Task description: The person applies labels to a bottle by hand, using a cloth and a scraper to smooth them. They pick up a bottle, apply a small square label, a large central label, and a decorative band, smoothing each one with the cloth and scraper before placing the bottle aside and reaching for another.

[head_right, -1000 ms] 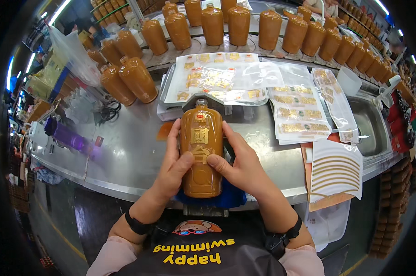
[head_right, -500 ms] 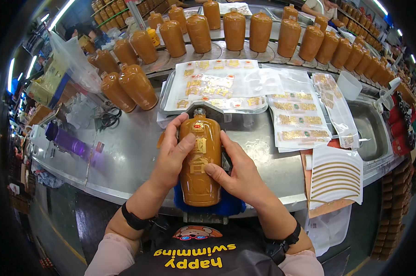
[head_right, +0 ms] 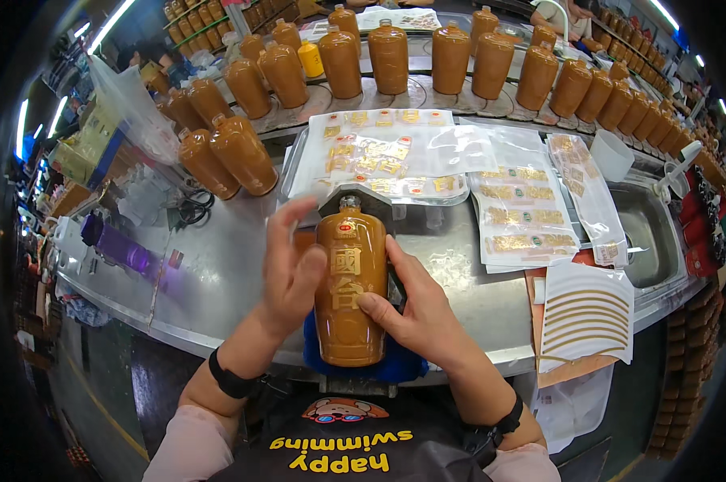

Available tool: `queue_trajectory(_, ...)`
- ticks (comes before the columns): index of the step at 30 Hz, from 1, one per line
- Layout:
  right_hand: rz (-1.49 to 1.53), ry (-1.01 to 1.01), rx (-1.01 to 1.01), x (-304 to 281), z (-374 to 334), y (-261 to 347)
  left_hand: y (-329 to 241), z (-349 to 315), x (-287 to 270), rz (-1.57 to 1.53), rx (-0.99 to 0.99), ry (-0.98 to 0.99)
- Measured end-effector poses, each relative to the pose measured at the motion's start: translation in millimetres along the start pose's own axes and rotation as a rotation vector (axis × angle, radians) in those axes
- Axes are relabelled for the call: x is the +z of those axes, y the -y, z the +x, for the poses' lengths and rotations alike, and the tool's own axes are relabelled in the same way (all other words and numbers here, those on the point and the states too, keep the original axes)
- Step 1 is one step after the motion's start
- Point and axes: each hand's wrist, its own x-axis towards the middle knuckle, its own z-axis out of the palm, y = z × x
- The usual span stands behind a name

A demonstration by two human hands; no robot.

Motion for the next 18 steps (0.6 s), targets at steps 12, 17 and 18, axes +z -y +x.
queue_trajectory(12,-0.029,0.01,-0.017,-0.1,1.0,3.7,6.9,15.4,-10.0,0.143,0.202,0.147)
queue_trajectory(17,-0.058,0.005,-0.025,-5.9,0.7,1.4,0.9,5.9,-11.1,0.2,0.284,0.074)
queue_trajectory(18,-0.102,0.006,-0.036,-9.3,0.1,1.4,-2.6,4.2,-12.4,0.198,0.285,0.075)
